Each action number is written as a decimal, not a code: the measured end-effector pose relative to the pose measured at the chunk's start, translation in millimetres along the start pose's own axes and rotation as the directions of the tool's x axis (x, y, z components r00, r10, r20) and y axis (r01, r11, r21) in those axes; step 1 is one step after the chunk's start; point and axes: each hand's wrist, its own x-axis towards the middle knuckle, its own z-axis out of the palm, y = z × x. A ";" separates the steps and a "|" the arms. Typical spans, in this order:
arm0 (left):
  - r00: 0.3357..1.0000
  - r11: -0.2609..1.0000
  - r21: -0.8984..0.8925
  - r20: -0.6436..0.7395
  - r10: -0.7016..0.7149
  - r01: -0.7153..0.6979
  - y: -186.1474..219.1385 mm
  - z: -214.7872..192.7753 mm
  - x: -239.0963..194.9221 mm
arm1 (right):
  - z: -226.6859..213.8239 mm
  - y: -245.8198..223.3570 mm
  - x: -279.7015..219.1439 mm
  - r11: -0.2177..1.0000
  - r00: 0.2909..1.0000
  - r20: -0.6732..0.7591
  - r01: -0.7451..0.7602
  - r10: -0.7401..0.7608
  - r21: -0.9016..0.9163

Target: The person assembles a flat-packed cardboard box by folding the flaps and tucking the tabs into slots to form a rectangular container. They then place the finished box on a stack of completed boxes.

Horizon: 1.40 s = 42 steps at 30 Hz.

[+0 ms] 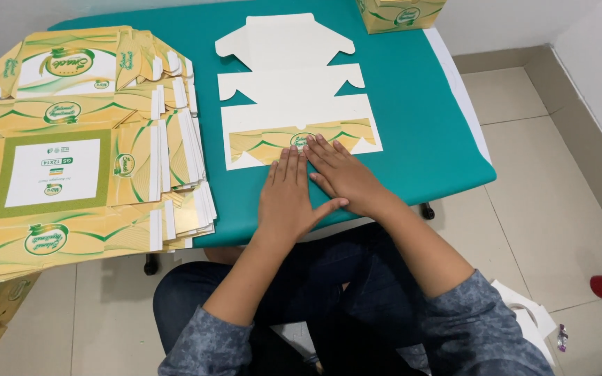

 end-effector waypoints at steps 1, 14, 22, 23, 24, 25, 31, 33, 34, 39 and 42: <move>1.000 1.000 0.001 0.000 0.001 -0.001 -0.4 -0.8 -1.0 | -1.1 -0.9 -4.7 1.000 1.000 -0.001 -0.001 0.001 0.000; 0.973 0.940 0.341 0.211 -0.090 0.013 -14.6 -21.0 3.0 | 6.7 7.3 -28.4 0.923 0.952 -0.148 -0.298 0.268 -0.245; 0.946 0.891 0.453 0.293 -0.137 -0.011 1.5 -44.1 -0.6 | 24.1 -34.1 19.6 0.994 0.982 -0.186 -0.012 -0.008 -0.105; 0.939 0.898 0.439 0.309 -0.149 -0.002 2.5 -43.6 -0.2 | 23.8 -32.9 17.8 0.997 0.982 -0.190 -0.010 -0.005 -0.074; 0.932 0.905 0.425 0.324 -0.161 0.008 3.1 -42.9 0.4 | 23.8 -31.7 16.3 0.999 0.981 -0.193 -0.007 -0.001 -0.043; 0.932 0.905 0.425 0.324 -0.162 0.009 4.3 -45.8 0.3 | 25.3 -29.2 12.4 0.999 0.981 -0.193 -0.006 -0.002 -0.043; 0.929 0.957 0.290 0.352 -0.119 0.013 -9.3 -45.3 4.6 | 1.5 -9.8 -23.3 0.965 0.955 -0.227 -0.226 0.191 -0.136; 0.921 0.958 0.286 0.367 -0.128 0.019 -8.2 -43.8 5.3 | -12.9 -7.4 -32.8 0.953 0.951 -0.162 -0.283 0.264 -0.111; 0.922 0.959 0.283 0.366 -0.128 0.020 -7.4 -46.4 5.9 | -12.8 -2.5 -27.8 0.952 0.951 -0.161 -0.283 0.263 -0.115; 0.934 0.961 0.277 0.336 -0.118 0.021 -7.3 -55.4 6.7 | -16.0 26.7 1.6 0.920 0.977 -0.133 -0.200 0.164 -0.336; 0.954 0.966 0.259 0.286 -0.092 0.016 -10.6 -62.9 4.5 | -42.2 29.5 4.8 0.981 0.988 -0.052 -0.148 0.142 -0.122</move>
